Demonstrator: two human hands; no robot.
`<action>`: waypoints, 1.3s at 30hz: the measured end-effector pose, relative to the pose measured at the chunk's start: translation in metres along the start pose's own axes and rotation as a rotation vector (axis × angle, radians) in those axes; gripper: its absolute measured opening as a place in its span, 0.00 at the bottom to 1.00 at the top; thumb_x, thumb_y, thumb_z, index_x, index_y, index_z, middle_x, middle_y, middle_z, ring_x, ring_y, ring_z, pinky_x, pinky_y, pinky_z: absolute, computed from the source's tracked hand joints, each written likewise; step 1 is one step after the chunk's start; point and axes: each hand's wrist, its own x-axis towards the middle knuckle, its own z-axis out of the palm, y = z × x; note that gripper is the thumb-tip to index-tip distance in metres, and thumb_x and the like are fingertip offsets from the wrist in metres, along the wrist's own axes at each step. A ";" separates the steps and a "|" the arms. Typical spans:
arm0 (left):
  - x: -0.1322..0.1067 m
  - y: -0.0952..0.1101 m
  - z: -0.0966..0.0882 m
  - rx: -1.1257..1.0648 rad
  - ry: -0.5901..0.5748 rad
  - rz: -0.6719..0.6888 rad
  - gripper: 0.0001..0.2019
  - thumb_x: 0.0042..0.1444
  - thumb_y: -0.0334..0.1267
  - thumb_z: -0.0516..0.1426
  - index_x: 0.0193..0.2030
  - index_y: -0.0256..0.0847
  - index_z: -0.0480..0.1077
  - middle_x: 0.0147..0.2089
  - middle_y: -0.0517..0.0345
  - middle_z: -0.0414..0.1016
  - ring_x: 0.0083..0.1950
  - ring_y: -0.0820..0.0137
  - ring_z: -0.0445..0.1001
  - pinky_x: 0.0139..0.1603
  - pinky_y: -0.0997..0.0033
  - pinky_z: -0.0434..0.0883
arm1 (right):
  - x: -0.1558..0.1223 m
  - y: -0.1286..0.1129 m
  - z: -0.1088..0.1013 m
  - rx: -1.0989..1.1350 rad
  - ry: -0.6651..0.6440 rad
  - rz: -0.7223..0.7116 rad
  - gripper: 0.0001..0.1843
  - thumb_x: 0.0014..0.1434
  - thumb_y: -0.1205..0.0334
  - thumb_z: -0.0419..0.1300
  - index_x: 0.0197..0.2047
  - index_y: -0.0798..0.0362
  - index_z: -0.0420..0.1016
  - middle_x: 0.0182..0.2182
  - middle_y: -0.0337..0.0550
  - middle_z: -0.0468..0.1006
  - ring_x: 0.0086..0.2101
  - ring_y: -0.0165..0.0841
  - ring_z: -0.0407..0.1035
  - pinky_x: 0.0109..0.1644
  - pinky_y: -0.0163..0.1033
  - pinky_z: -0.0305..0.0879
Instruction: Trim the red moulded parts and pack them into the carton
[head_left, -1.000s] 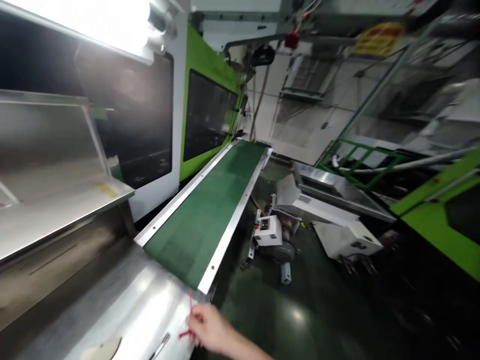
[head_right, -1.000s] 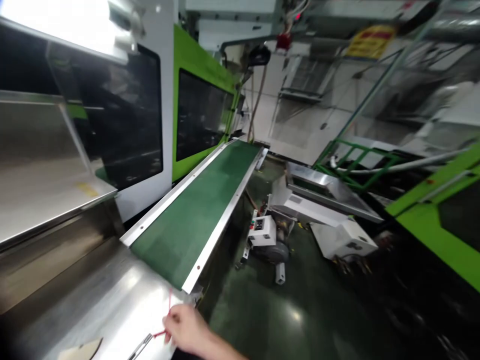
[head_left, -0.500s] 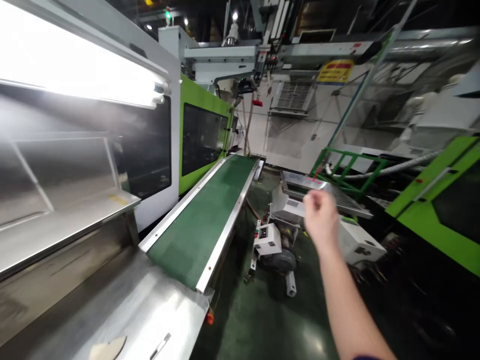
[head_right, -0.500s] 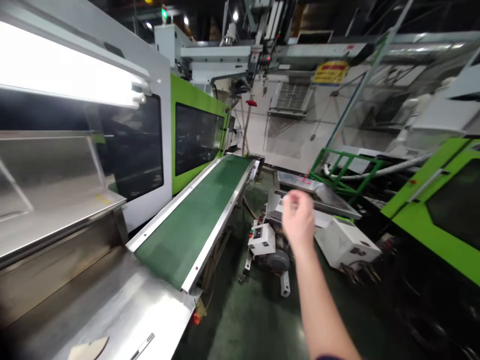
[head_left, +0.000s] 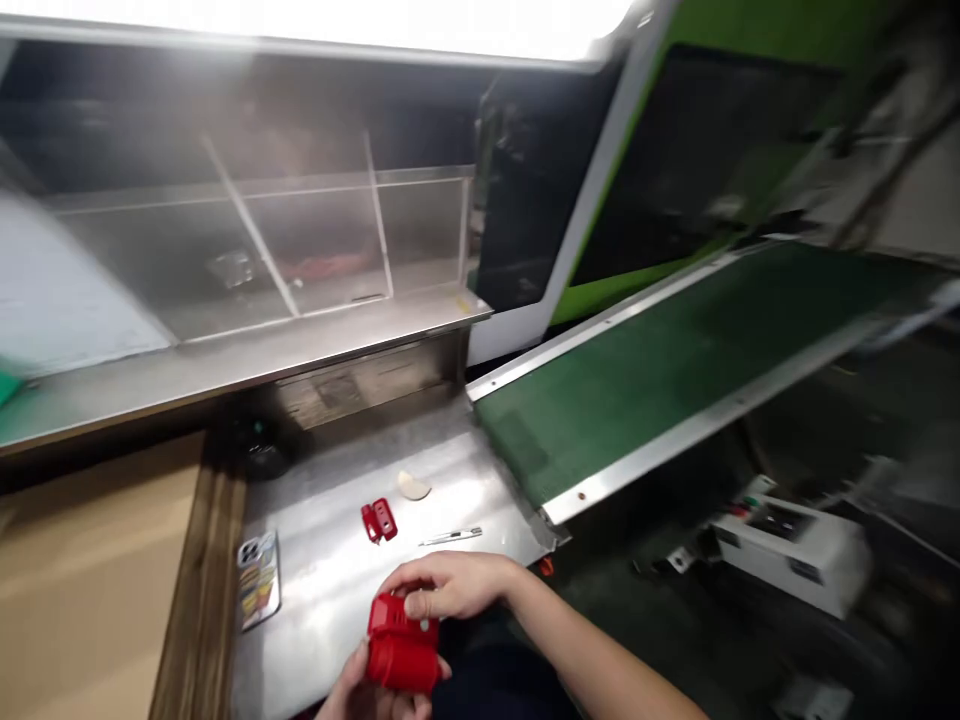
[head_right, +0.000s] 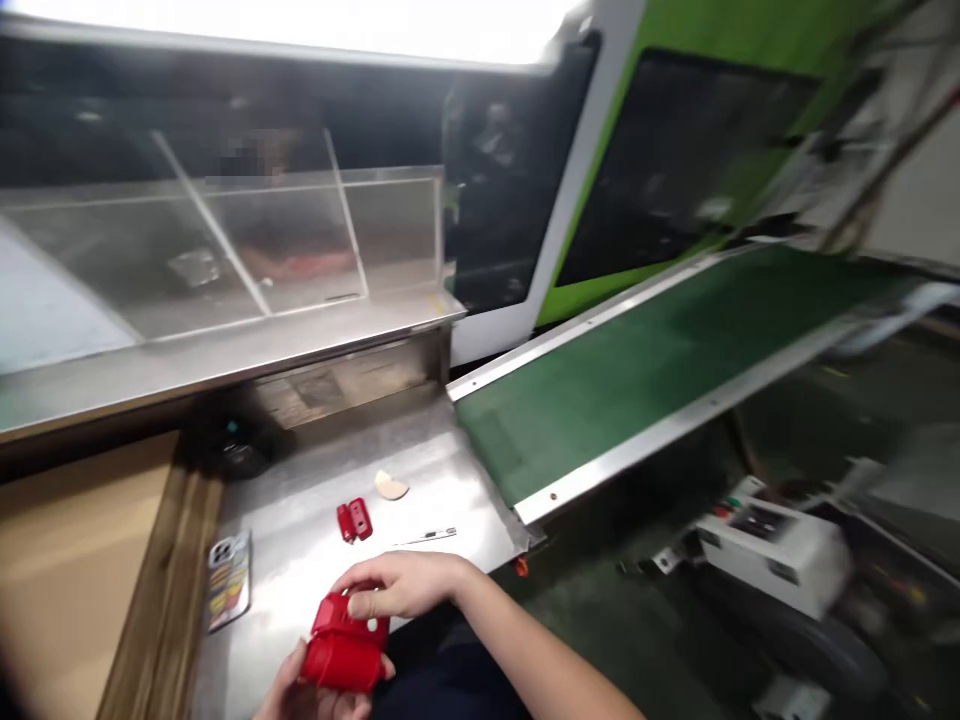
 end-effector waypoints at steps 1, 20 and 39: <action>0.003 -0.005 0.000 -0.031 0.006 -0.005 0.49 0.45 0.82 0.56 0.42 0.29 0.81 0.31 0.45 0.83 0.28 0.70 0.79 0.32 0.74 0.74 | 0.007 0.009 -0.001 0.127 -0.031 0.032 0.36 0.58 0.31 0.66 0.56 0.53 0.77 0.41 0.41 0.80 0.36 0.28 0.71 0.41 0.33 0.67; 0.036 -0.007 0.064 0.767 0.850 0.616 0.50 0.46 0.32 0.72 0.74 0.51 0.55 0.75 0.45 0.63 0.76 0.49 0.63 0.78 0.41 0.60 | 0.029 0.080 -0.013 0.962 -0.151 0.501 0.22 0.61 0.45 0.68 0.46 0.56 0.75 0.35 0.43 0.82 0.36 0.32 0.77 0.42 0.37 0.71; -0.071 -0.045 0.037 0.756 0.990 0.788 0.55 0.47 0.39 0.74 0.77 0.53 0.49 0.75 0.40 0.59 0.77 0.42 0.59 0.76 0.34 0.61 | 0.043 0.139 -0.041 -0.815 0.008 0.417 0.14 0.75 0.59 0.46 0.46 0.53 0.71 0.45 0.51 0.73 0.46 0.38 0.72 0.54 0.43 0.66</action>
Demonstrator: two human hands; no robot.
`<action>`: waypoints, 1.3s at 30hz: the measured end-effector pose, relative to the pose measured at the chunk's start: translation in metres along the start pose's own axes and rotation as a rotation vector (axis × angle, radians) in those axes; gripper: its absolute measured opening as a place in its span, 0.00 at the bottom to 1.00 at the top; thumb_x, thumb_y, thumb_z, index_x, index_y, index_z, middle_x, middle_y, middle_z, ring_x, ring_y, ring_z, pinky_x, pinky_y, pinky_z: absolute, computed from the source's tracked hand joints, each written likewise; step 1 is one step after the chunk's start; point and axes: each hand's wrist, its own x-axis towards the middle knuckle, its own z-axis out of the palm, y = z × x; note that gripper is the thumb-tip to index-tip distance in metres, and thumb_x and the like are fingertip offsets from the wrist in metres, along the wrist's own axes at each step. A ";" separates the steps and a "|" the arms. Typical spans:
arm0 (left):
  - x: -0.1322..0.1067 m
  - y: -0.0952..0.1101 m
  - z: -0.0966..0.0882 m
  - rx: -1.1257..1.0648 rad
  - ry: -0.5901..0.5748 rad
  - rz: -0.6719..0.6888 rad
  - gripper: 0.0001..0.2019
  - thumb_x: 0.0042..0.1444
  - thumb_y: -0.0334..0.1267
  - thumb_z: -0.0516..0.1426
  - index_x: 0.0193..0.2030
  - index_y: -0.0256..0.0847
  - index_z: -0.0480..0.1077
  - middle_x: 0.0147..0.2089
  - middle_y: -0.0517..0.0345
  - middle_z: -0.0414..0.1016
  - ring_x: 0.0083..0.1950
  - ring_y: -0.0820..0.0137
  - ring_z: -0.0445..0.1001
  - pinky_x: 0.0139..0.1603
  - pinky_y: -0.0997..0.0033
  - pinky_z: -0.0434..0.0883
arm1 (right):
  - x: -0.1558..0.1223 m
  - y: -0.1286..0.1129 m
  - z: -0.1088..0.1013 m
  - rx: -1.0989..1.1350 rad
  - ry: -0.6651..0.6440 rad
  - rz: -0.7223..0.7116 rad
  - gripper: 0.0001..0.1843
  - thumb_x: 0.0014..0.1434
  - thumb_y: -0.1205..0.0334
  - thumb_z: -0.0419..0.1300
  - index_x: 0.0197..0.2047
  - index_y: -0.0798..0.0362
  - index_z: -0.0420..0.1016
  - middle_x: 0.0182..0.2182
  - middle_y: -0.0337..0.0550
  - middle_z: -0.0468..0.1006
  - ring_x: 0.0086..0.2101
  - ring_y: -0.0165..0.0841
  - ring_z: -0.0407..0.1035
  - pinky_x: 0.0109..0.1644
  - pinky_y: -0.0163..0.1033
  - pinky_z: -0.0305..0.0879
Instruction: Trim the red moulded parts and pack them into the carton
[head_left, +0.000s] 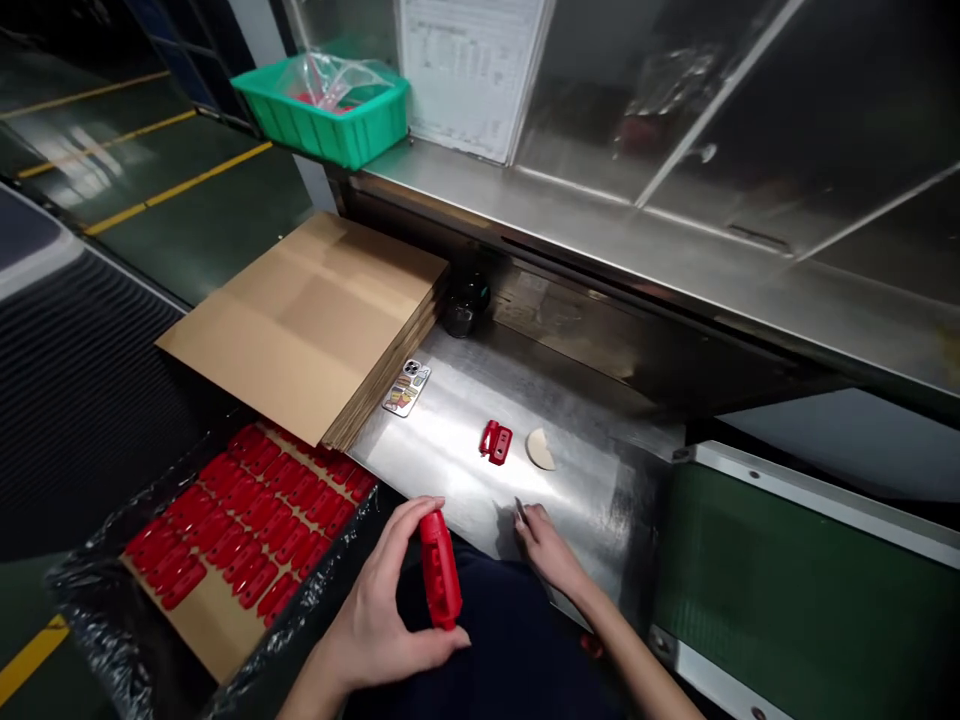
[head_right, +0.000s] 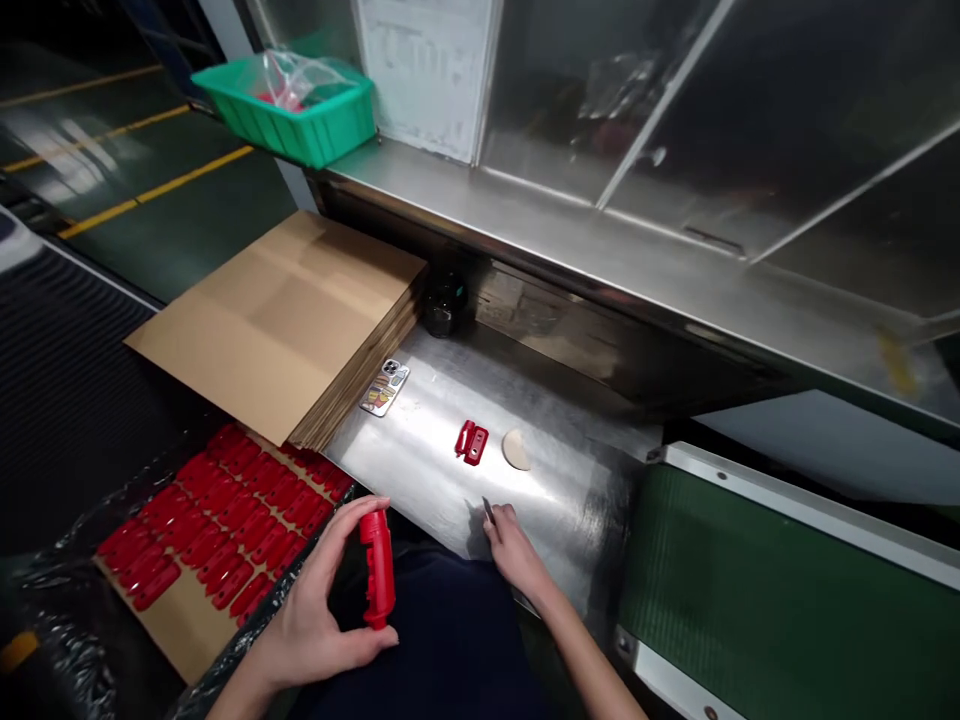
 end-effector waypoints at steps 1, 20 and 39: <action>-0.002 0.002 -0.005 0.000 -0.016 0.033 0.56 0.46 0.40 0.75 0.77 0.54 0.48 0.75 0.40 0.60 0.76 0.42 0.61 0.75 0.36 0.63 | -0.005 -0.015 -0.007 0.140 -0.033 -0.033 0.15 0.75 0.55 0.46 0.46 0.52 0.70 0.42 0.46 0.73 0.41 0.36 0.70 0.49 0.41 0.67; -0.027 0.013 -0.030 0.129 0.083 0.174 0.63 0.41 0.63 0.73 0.78 0.49 0.48 0.72 0.37 0.67 0.73 0.40 0.68 0.69 0.44 0.74 | -0.064 -0.246 -0.110 -0.103 -0.340 -0.627 0.16 0.78 0.53 0.47 0.45 0.48 0.73 0.35 0.37 0.75 0.32 0.29 0.67 0.38 0.37 0.60; -0.021 0.017 -0.040 0.112 0.134 0.185 0.56 0.45 0.62 0.72 0.75 0.46 0.54 0.66 0.41 0.73 0.70 0.43 0.72 0.72 0.41 0.70 | -0.058 -0.260 -0.099 -0.279 -0.287 -0.732 0.14 0.78 0.57 0.47 0.44 0.50 0.71 0.35 0.38 0.76 0.30 0.29 0.67 0.36 0.38 0.59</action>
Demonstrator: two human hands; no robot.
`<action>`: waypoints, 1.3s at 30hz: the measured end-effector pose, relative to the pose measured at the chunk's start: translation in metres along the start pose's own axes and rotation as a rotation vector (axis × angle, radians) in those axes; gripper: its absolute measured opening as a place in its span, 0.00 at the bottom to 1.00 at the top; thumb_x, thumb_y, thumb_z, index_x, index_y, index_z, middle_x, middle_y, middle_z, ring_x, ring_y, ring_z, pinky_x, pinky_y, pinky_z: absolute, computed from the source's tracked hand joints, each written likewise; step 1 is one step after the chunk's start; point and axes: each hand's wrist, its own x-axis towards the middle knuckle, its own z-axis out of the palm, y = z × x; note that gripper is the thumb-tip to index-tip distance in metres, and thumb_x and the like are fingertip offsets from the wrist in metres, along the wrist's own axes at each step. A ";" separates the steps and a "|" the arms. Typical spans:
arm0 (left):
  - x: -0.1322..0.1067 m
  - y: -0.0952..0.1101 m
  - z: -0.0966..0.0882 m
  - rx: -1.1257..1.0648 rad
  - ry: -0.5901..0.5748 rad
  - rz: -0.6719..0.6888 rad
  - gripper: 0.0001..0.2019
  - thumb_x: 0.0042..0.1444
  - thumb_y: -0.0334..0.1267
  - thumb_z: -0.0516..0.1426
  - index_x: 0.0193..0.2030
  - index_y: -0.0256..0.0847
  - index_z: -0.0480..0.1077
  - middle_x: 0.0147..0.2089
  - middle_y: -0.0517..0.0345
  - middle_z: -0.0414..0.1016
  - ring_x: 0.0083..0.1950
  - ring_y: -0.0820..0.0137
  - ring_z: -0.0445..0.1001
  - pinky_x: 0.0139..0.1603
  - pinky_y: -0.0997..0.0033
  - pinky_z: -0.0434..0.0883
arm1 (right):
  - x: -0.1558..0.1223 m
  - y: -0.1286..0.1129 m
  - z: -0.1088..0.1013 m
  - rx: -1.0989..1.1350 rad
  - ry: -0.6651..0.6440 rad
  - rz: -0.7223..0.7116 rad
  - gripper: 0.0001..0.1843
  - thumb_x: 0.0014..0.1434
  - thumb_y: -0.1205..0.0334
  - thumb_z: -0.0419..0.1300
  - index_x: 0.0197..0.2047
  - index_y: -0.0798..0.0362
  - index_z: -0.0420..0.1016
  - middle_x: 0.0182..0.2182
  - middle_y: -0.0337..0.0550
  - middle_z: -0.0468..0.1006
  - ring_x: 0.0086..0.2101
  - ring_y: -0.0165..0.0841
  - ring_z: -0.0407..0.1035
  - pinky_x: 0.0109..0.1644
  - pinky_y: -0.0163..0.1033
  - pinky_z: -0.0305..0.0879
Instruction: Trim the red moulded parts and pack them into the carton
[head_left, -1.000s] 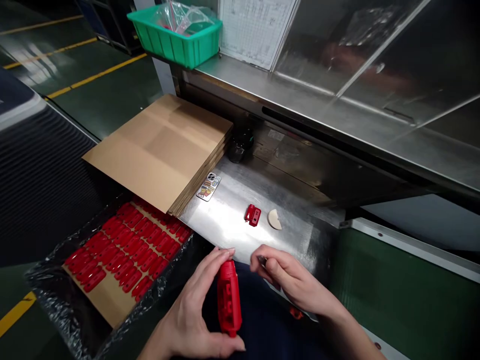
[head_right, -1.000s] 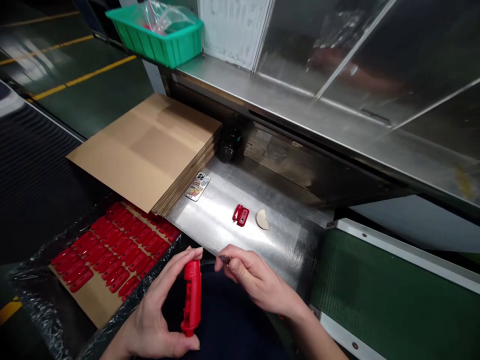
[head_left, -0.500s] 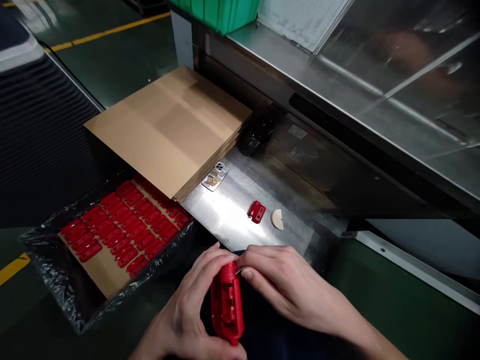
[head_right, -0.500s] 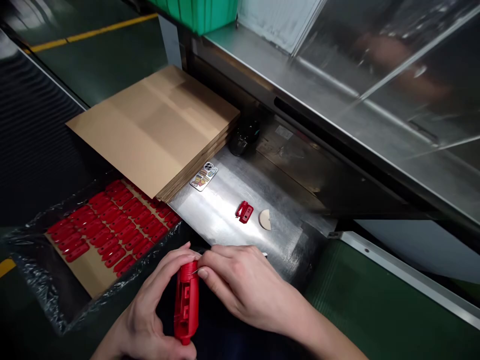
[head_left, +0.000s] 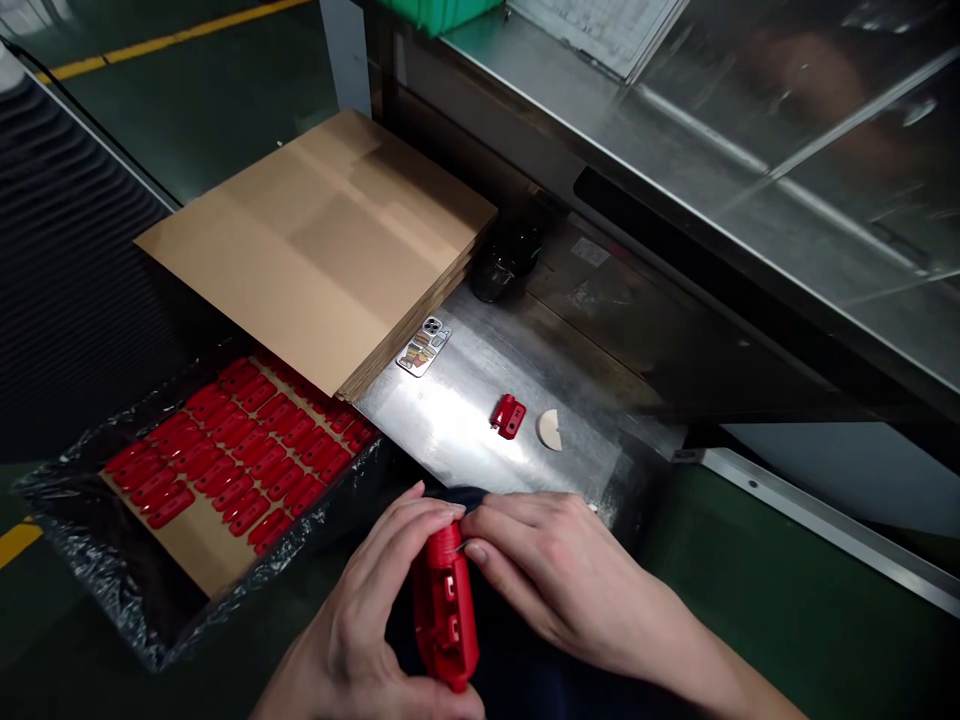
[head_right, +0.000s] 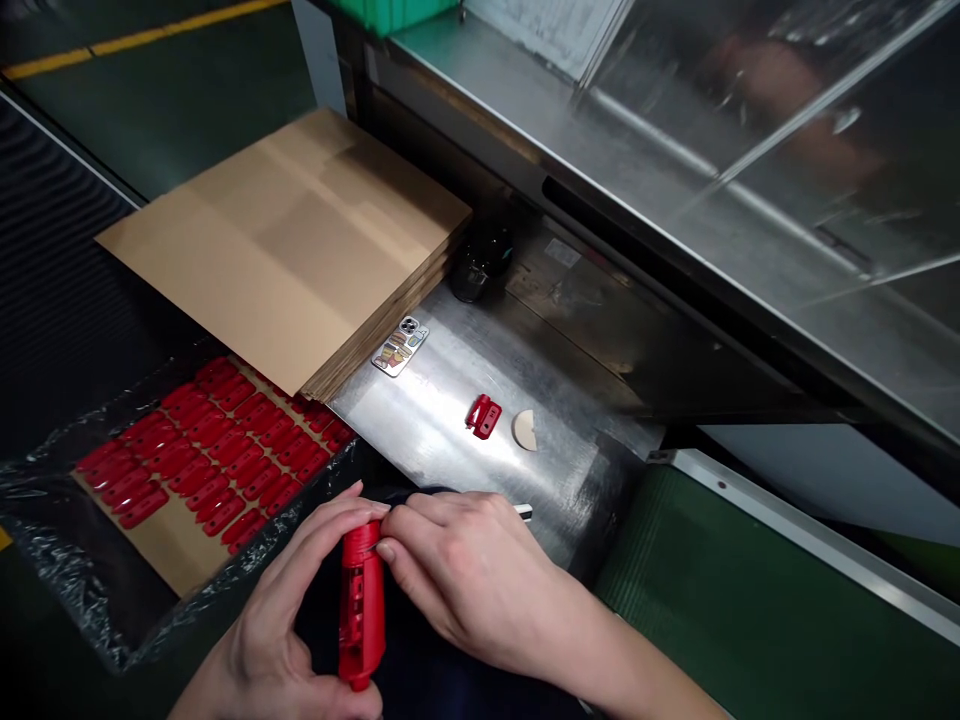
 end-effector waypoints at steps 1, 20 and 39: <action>0.000 0.000 0.000 -0.006 -0.002 -0.004 0.56 0.44 0.61 0.72 0.76 0.46 0.54 0.66 0.40 0.73 0.70 0.42 0.72 0.72 0.40 0.70 | 0.000 0.000 0.000 -0.005 0.007 -0.005 0.14 0.78 0.57 0.47 0.44 0.50 0.71 0.34 0.38 0.76 0.30 0.29 0.66 0.36 0.38 0.59; -0.002 -0.006 -0.005 0.024 -0.023 0.004 0.56 0.45 0.62 0.72 0.76 0.45 0.54 0.68 0.42 0.74 0.69 0.48 0.73 0.70 0.51 0.74 | -0.001 -0.005 0.005 -0.135 0.009 -0.001 0.14 0.78 0.56 0.46 0.41 0.49 0.67 0.32 0.36 0.75 0.24 0.28 0.61 0.29 0.40 0.50; 0.004 -0.010 -0.012 0.066 -0.023 0.108 0.55 0.46 0.63 0.71 0.74 0.37 0.56 0.66 0.40 0.76 0.69 0.52 0.74 0.74 0.60 0.69 | 0.004 -0.005 0.005 -0.128 -0.043 0.016 0.15 0.79 0.54 0.44 0.41 0.48 0.63 0.33 0.34 0.74 0.26 0.28 0.62 0.31 0.40 0.51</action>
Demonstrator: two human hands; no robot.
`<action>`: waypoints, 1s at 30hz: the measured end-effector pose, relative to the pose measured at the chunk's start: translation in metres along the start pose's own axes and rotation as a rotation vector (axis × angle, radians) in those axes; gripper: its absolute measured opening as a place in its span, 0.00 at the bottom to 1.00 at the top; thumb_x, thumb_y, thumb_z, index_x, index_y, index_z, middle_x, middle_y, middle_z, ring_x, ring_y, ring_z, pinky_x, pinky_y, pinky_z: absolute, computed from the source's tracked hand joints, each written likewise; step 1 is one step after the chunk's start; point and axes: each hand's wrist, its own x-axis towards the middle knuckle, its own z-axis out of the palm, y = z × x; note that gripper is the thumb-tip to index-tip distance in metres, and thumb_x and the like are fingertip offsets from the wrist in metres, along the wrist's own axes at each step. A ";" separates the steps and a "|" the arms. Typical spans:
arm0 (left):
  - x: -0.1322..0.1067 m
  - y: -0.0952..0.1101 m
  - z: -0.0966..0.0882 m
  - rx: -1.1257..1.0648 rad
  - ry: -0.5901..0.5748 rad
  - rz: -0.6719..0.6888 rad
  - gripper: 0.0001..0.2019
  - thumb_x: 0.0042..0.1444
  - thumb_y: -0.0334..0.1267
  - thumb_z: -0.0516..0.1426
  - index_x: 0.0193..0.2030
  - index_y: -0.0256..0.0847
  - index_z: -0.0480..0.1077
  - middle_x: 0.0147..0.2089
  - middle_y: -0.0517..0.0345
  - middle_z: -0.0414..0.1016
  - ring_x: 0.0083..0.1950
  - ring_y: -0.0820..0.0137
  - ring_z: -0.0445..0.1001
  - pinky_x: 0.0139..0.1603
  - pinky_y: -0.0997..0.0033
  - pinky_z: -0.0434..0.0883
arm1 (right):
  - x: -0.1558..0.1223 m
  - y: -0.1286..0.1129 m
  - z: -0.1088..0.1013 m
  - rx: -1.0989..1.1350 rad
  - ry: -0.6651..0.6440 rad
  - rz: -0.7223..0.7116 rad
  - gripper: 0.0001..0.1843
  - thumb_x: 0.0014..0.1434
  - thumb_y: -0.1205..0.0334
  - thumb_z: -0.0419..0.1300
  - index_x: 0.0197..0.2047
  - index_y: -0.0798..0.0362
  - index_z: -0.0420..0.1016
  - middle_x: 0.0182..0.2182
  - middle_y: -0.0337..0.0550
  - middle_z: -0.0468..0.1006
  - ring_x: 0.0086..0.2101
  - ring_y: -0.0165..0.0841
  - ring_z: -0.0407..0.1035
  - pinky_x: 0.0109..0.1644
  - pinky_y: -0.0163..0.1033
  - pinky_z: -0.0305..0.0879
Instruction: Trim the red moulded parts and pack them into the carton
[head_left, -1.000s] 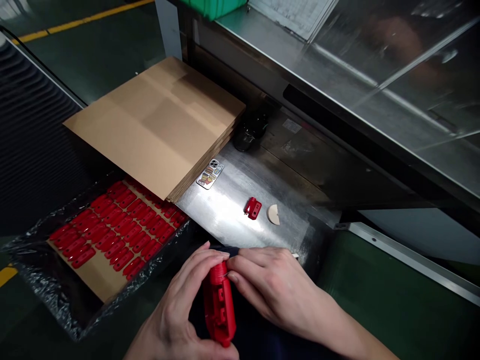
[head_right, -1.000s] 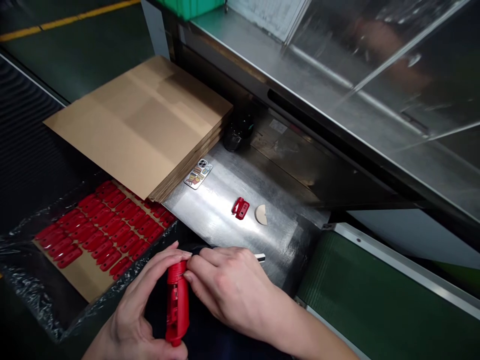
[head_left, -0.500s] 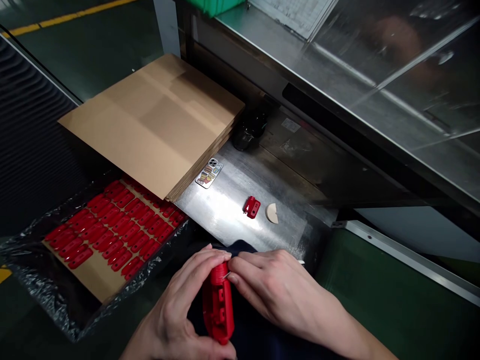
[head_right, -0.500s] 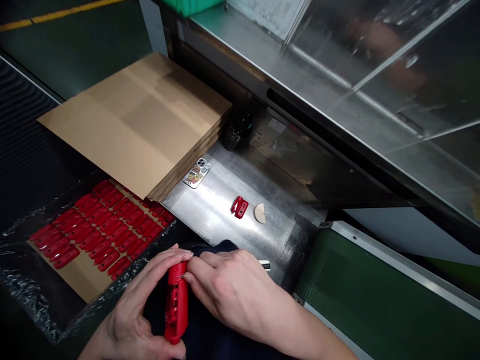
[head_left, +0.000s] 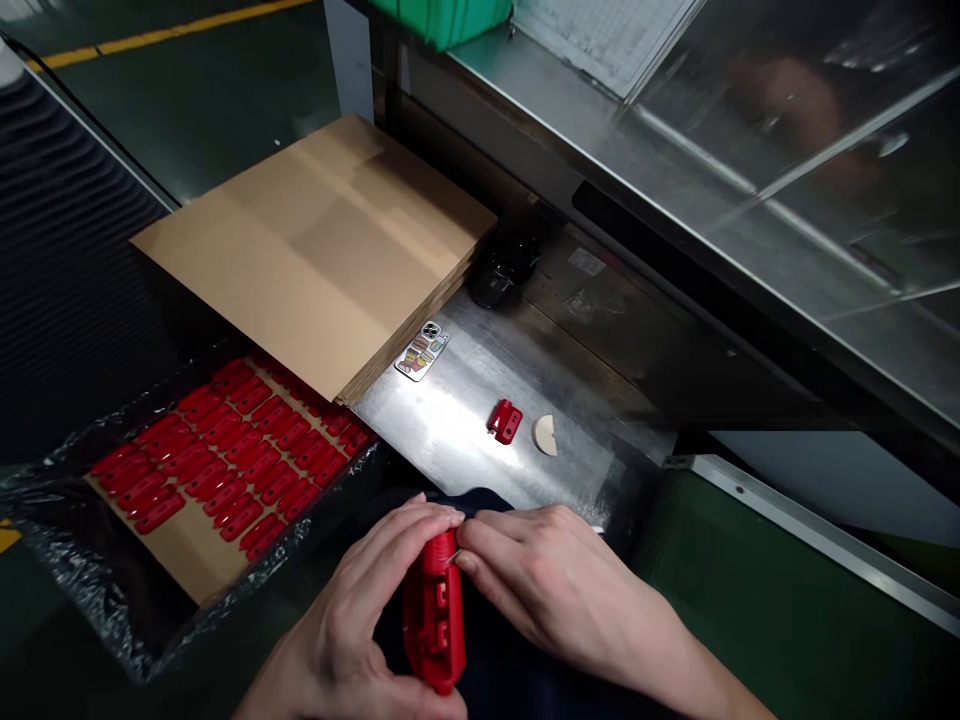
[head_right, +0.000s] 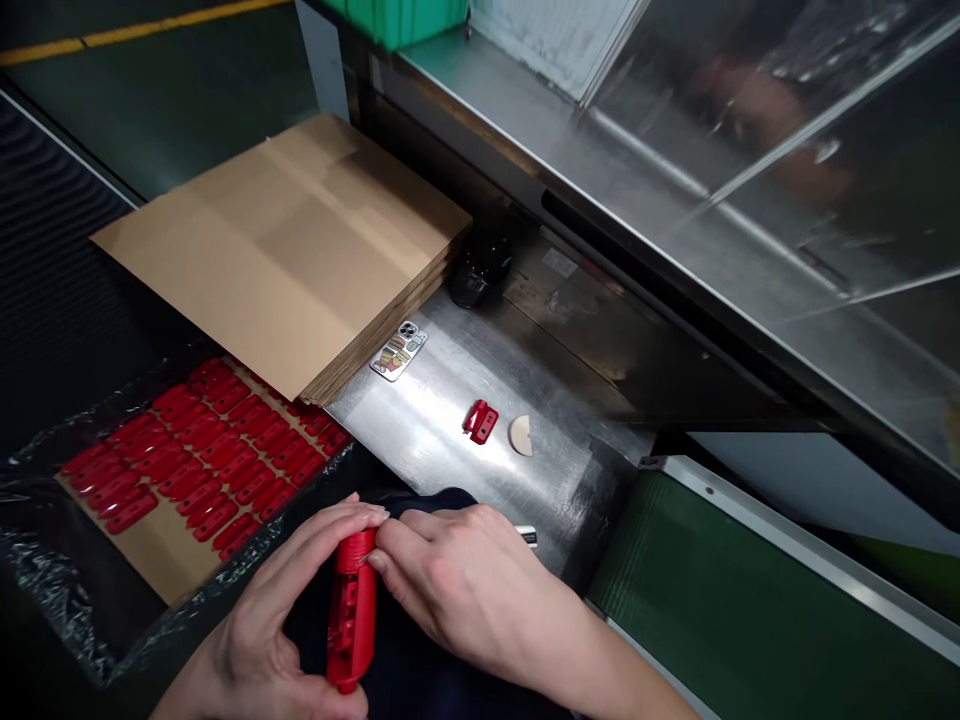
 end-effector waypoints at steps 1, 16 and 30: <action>0.000 0.000 0.001 -0.005 0.004 -0.002 0.55 0.47 0.63 0.70 0.74 0.38 0.56 0.67 0.40 0.76 0.69 0.52 0.74 0.74 0.60 0.69 | 0.000 0.001 0.000 -0.001 -0.003 -0.002 0.15 0.79 0.54 0.44 0.41 0.48 0.63 0.33 0.34 0.74 0.26 0.28 0.62 0.31 0.40 0.51; 0.002 -0.003 0.016 -0.036 0.037 0.000 0.58 0.44 0.63 0.71 0.76 0.42 0.53 0.68 0.43 0.75 0.69 0.50 0.74 0.74 0.59 0.70 | -0.007 0.012 -0.004 -0.005 -0.015 -0.009 0.15 0.79 0.54 0.44 0.41 0.48 0.63 0.32 0.34 0.73 0.26 0.28 0.60 0.31 0.40 0.53; 0.007 0.009 0.015 -0.054 -0.007 0.015 0.58 0.42 0.53 0.75 0.76 0.42 0.52 0.68 0.41 0.74 0.70 0.50 0.73 0.75 0.54 0.69 | -0.016 0.011 -0.010 0.190 -0.026 0.025 0.16 0.79 0.53 0.45 0.40 0.48 0.64 0.32 0.34 0.72 0.28 0.27 0.61 0.34 0.38 0.55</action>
